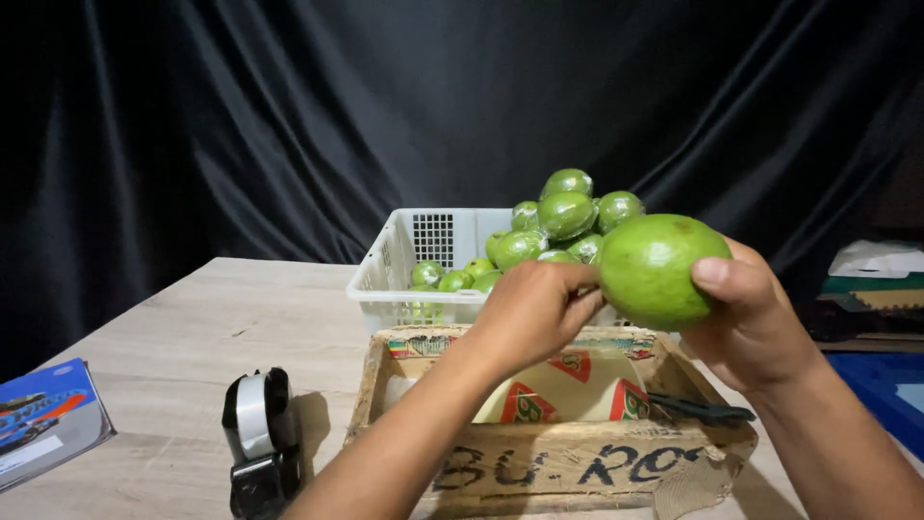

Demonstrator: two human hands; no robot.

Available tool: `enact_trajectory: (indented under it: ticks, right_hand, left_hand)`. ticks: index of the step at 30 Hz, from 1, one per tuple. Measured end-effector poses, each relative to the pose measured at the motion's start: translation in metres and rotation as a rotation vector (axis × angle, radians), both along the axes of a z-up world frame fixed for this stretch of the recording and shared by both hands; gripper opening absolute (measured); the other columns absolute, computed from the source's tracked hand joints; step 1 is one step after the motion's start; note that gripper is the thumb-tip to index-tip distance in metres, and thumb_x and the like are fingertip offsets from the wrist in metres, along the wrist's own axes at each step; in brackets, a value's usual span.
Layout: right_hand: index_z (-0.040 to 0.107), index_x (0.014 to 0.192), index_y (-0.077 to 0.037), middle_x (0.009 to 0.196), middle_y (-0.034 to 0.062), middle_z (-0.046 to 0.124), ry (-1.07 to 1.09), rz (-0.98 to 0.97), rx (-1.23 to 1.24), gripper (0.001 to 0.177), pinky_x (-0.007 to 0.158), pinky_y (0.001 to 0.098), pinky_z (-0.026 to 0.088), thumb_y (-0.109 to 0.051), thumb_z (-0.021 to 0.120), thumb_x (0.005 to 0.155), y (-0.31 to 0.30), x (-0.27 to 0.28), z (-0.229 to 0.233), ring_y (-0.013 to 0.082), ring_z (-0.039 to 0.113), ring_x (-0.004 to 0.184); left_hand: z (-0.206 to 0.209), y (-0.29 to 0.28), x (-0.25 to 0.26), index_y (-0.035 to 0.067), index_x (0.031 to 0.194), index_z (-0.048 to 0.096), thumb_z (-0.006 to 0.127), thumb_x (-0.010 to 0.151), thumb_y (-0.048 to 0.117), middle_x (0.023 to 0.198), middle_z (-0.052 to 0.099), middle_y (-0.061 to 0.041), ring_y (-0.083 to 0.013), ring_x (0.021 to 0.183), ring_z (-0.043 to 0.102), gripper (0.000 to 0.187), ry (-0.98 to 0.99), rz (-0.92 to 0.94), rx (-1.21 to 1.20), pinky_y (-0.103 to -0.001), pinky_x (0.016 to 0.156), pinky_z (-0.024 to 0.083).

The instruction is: Wrapping individual green fruits in plastic film and securing them with tape before placing them in a basket.

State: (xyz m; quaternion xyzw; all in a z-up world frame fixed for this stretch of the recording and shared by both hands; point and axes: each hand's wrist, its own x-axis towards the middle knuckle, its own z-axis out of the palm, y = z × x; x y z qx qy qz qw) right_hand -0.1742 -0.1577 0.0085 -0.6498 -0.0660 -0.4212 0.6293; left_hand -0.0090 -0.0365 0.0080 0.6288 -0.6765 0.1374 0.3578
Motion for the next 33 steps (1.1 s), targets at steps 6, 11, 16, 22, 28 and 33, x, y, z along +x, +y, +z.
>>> enact_trajectory:
  ticks: [6, 11, 16, 22, 28, 33]
  right_hand:
    - [0.059, 0.133, -0.003, 0.120, 0.0165, 0.067, -0.030, -0.056, 0.393, 0.065, 0.096, 0.0492, 0.051, -0.037, 0.055, 0.078, 0.013, -0.008, -0.010, 0.0323, 0.065, 0.107]
    - [0.059, 0.138, -0.007, 0.120, 0.0274, 0.069, 0.344, 0.222, 0.636, 0.071, 0.058, 0.0360, 0.048, -0.041, 0.060, 0.075, 0.021, -0.001, -0.051, 0.0376, 0.059, 0.080]
    - [0.055, 0.138, 0.001, 0.115, 0.0365, 0.065, 0.429, 0.231, 0.687, 0.067, 0.067, 0.0445, 0.051, -0.022, 0.063, 0.076, 0.017, 0.026, -0.093, 0.0476, 0.065, 0.089]
    - [0.058, 0.130, 0.007, 0.106, 0.0376, 0.070, 0.489, 0.165, 0.655, 0.052, 0.068, 0.0487, 0.058, -0.025, 0.061, 0.090, 0.035, 0.037, -0.084, 0.0441, 0.067, 0.078]
    - [0.056, 0.135, 0.004, 0.117, 0.0408, 0.069, 0.558, 0.129, 0.742, 0.059, 0.074, 0.0485, 0.058, -0.039, 0.052, 0.096, 0.036, 0.042, -0.083, 0.0494, 0.068, 0.092]
    - [0.055, 0.135, 0.006, 0.132, 0.0334, 0.065, 0.429, 0.153, 0.800, 0.057, 0.084, 0.0545, 0.055, -0.038, 0.048, 0.099, 0.024, 0.044, -0.094, 0.0453, 0.064, 0.110]
  left_hand:
    - [0.015, -0.011, 0.009, 0.008, 0.115, 0.077, 0.059, 0.098, 0.029, 0.103, 0.082, -0.010, -0.0153, 0.073, 0.073, 0.032, 0.378, -0.047, -0.014, -0.036, 0.082, 0.062]
    - [0.018, -0.025, 0.020, 0.013, 0.058, 0.042, 0.064, 0.099, 0.024, 0.055, 0.036, 0.001, -0.0126, 0.059, 0.036, 0.048, 0.272, -0.071, -0.135, -0.034, 0.059, 0.031]
    - [0.035, -0.009, 0.003, 0.009, 0.083, 0.078, 0.064, 0.095, 0.024, 0.058, 0.066, -0.004, -0.0175, 0.051, 0.063, 0.023, 0.346, -0.026, -0.027, -0.033, 0.052, 0.045]
    - [0.039, -0.011, 0.002, 0.012, 0.082, 0.080, 0.066, 0.090, 0.026, 0.060, 0.068, -0.002, -0.0158, 0.054, 0.063, 0.021, 0.289, -0.008, -0.056, -0.035, 0.057, 0.048]
    - [0.047, -0.003, -0.019, 0.012, 0.079, 0.076, 0.067, 0.089, 0.028, 0.068, 0.070, -0.005, -0.0183, 0.069, 0.066, 0.021, 0.168, -0.046, -0.084, -0.037, 0.067, 0.048]
    - [0.037, 0.034, -0.053, 0.012, 0.096, 0.081, 0.060, 0.095, 0.023, 0.081, 0.081, -0.006, -0.0209, 0.067, 0.072, 0.024, 0.137, -0.066, 0.078, -0.037, 0.066, 0.055]
